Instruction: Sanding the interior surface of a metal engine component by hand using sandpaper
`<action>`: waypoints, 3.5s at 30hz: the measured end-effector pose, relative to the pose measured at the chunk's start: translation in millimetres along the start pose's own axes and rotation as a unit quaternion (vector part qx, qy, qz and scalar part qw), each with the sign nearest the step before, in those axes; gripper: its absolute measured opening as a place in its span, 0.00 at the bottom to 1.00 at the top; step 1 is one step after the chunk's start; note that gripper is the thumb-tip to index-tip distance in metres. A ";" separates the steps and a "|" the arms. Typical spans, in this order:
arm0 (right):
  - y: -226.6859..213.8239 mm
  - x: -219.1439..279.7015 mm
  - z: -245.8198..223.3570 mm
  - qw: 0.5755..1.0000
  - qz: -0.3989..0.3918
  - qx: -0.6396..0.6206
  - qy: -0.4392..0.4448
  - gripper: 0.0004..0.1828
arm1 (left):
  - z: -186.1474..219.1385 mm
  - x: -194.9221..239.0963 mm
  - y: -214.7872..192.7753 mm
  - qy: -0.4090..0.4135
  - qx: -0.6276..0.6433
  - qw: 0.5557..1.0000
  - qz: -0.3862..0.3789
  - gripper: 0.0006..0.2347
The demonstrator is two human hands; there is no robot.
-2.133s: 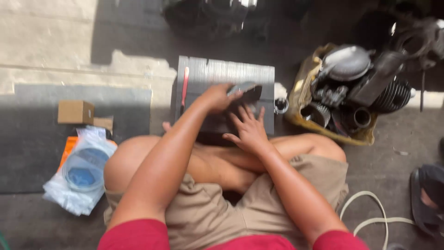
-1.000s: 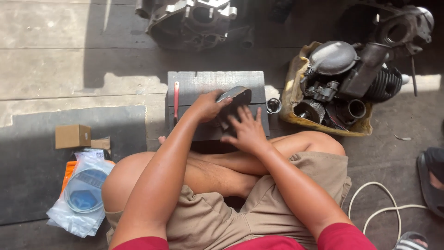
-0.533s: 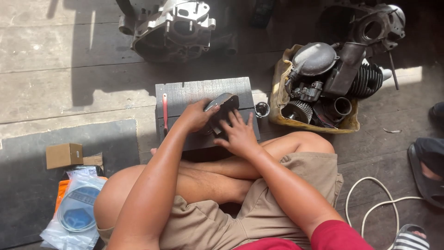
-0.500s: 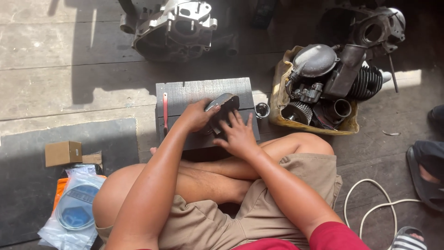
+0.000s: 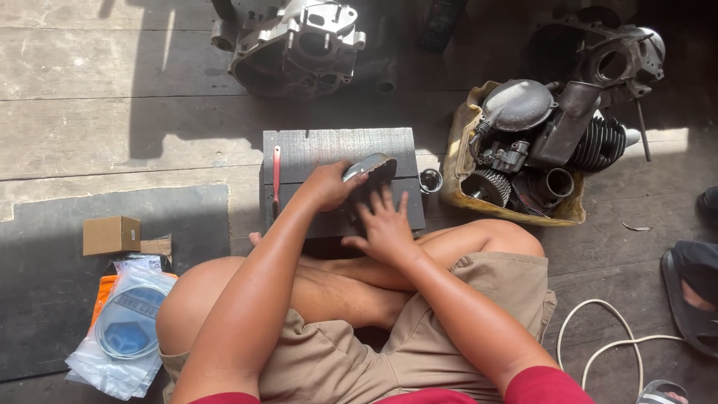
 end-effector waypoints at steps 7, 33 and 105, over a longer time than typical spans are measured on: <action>-17.2 -3.7 0.2 1.000 -0.006 0.025 -0.001 0.48 | -7.5 -7.3 2.8 -0.024 -0.010 1.000 -0.007 0.25; -16.7 -5.8 12.7 1.000 0.021 0.000 -0.015 0.50 | -4.1 -6.3 1.6 -0.025 -0.004 1.000 -0.005 0.25; 2.6 -25.3 62.2 0.996 -0.026 0.042 -0.080 0.62 | -5.8 -11.2 4.4 0.013 0.048 0.998 0.046 0.24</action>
Point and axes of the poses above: each hand's wrist, its own x-axis away from the middle knuckle, its own y-axis out of the palm, z = x × y, the point moved 3 cm from there along -x, towards the middle knuckle, and after that the axes turned 4 degrees about -z, right-handed, at the moved point
